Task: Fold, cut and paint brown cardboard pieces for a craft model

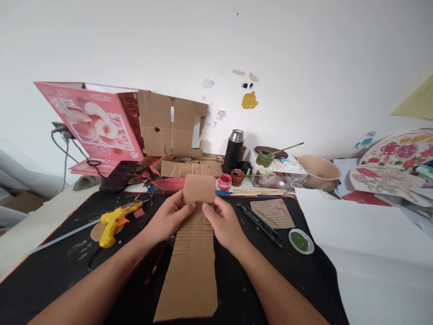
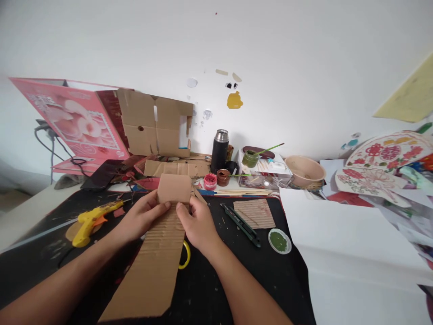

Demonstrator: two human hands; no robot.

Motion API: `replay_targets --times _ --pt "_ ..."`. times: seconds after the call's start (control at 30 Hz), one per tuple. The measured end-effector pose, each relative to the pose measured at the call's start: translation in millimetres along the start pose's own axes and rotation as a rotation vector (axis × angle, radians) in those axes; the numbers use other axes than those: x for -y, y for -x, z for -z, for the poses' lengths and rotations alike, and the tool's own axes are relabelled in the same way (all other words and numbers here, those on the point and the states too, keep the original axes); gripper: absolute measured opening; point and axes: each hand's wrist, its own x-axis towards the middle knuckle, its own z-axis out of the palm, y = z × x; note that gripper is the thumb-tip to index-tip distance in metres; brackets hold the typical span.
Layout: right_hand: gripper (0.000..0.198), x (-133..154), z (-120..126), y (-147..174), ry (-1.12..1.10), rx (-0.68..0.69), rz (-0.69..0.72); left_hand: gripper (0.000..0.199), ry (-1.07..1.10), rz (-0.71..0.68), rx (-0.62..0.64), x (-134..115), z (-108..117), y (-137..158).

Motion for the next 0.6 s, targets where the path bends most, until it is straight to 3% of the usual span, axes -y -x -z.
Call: replay_targets --times 0.4,0.6 --pt "0.018 -13 0 -2 0.029 -0.070 0.000 0.050 -0.016 -0.051 -0.069 12 -6 -4" --pt "0.016 -11 -1 -3 0.029 -0.060 0.003 0.056 -0.007 0.013 -0.065 4 -6 -4"
